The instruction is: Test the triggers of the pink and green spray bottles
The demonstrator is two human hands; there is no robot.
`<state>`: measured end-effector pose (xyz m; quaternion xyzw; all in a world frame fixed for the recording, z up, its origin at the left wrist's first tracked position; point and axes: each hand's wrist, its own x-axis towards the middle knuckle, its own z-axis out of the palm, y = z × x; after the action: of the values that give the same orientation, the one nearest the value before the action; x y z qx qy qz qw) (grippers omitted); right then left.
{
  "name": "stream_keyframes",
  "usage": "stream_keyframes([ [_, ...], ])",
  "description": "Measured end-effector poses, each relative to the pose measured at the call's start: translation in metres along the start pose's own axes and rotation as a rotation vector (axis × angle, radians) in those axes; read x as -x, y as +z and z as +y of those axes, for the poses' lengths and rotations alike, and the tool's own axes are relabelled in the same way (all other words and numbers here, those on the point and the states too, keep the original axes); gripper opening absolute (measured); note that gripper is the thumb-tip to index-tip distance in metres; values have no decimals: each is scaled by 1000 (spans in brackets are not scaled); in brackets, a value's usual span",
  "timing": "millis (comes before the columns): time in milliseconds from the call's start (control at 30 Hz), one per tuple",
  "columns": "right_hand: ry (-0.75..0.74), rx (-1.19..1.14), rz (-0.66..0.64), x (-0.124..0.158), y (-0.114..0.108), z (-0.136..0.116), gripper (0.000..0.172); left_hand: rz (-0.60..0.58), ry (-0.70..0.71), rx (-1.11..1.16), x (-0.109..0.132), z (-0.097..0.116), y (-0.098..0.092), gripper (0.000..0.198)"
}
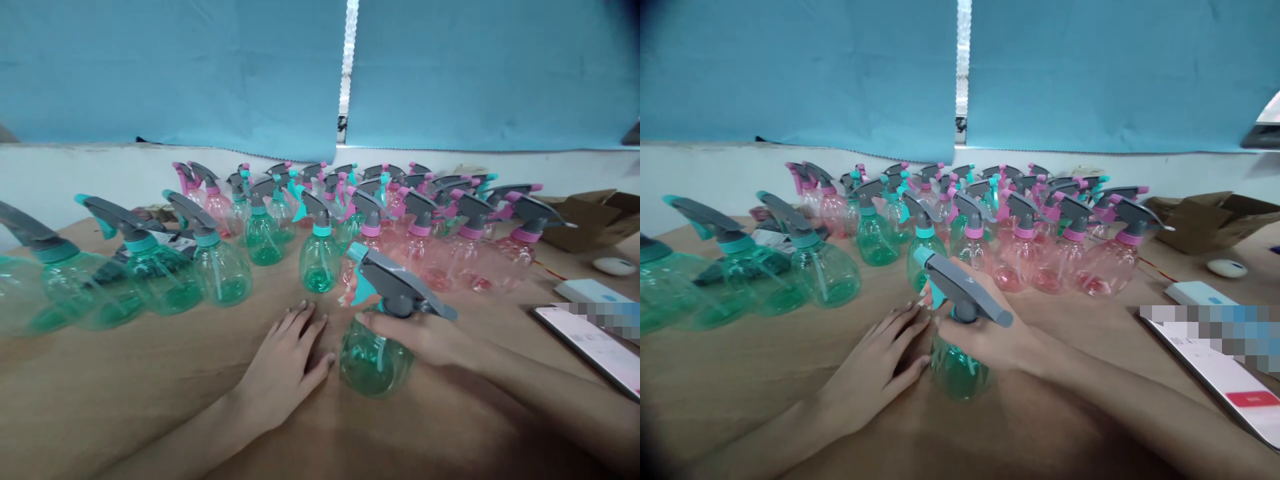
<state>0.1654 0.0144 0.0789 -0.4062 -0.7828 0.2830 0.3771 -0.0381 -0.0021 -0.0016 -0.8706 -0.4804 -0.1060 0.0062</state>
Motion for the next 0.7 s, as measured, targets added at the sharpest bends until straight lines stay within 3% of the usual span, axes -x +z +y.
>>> stream_keyframes([
  [167,29,-108,-78,-3,-1,-3,10,3,4,-8,0,0,-1,49],
  [300,-47,-256,-90,-5,2,3,36,11,5,1,0,0,0,49],
  [433,-29,-260,-75,-5,6,8,44,1,9,17,0,0,-1,49],
  [700,-10,-103,55,-3,12,12,26,18,3,44,0,-1,0,49],
])
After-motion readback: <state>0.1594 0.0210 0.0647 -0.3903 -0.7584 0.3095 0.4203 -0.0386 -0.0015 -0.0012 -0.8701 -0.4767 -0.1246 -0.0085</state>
